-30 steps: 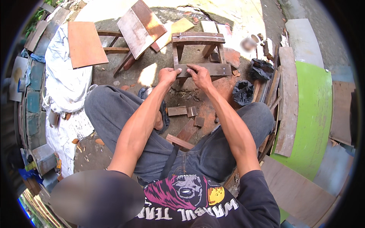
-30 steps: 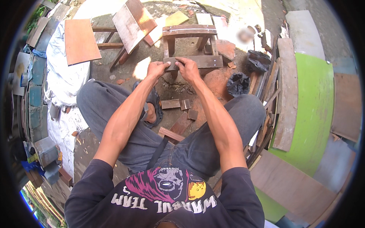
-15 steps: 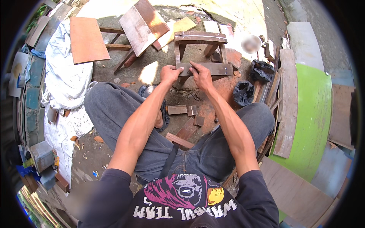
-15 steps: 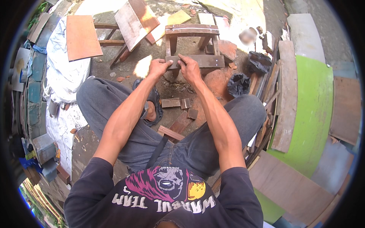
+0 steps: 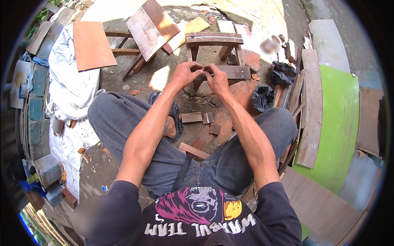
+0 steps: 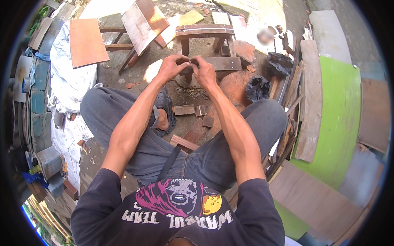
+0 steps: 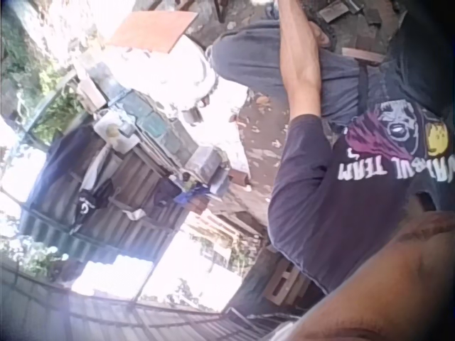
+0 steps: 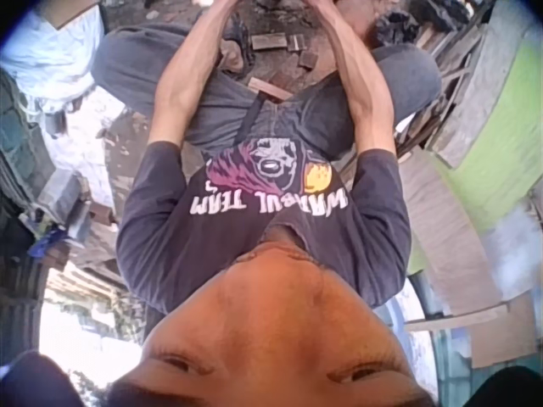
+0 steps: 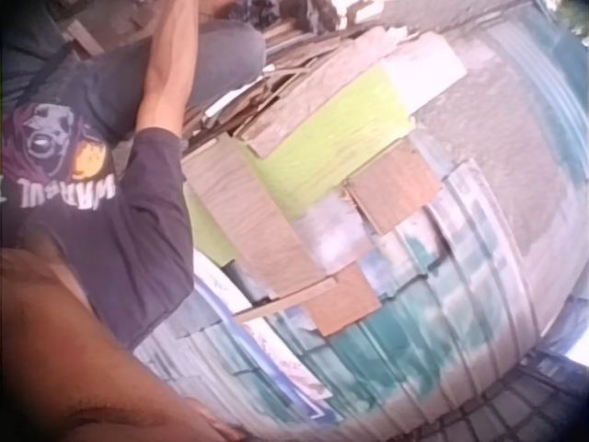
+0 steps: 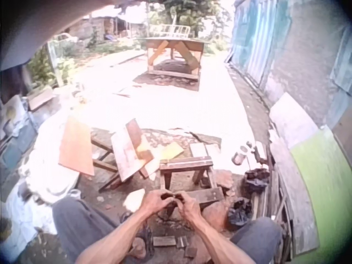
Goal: The person assembles a small wooden stool by hand, aligning wooden pieces and securing them with nails using a hammer. The person repeatedly positions the pieces, hammers nails, and adjusts the structure to complete the assembly.
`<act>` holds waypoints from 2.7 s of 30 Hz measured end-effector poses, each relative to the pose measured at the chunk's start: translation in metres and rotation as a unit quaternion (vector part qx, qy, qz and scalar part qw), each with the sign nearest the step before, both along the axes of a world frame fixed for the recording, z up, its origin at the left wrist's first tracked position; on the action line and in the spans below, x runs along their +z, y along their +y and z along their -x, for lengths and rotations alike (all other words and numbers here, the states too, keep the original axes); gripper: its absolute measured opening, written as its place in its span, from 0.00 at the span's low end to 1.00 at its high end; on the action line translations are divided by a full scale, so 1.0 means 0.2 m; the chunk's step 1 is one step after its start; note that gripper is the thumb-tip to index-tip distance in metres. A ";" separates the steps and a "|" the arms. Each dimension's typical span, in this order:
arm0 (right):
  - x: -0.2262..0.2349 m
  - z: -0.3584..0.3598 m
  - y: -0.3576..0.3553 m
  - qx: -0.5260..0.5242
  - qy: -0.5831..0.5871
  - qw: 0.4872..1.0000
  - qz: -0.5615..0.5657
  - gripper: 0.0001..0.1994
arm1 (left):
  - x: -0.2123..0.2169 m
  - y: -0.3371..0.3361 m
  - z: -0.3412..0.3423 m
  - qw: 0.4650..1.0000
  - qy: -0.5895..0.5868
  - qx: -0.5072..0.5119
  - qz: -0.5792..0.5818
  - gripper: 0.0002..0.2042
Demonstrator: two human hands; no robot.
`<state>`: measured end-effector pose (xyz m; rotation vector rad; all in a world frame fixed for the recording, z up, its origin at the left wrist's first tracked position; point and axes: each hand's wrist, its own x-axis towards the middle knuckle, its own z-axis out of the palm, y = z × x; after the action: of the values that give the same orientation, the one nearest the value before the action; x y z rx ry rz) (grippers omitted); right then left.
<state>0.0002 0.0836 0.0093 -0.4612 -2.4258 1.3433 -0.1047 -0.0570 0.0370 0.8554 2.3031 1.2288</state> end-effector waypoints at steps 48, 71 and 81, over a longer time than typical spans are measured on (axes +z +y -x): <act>-0.76 -1.30 0.49 0.010 -0.581 0.786 -0.209 0.23 | -0.13 -0.01 -0.09 0.998 -0.022 0.064 -0.006 0.10; -0.76 -1.32 0.48 0.045 -0.458 0.862 -0.213 0.15 | -0.15 -0.05 -0.09 0.998 0.002 0.058 -0.014 0.13; -0.61 -1.18 0.40 0.048 -0.560 0.810 -0.167 0.20 | -0.14 -0.05 -0.09 0.997 0.053 0.028 -0.043 0.12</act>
<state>0.2353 0.1626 -0.1130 -1.3308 -3.5384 0.6383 -0.0872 -0.0665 0.0099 0.9119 2.3872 1.3466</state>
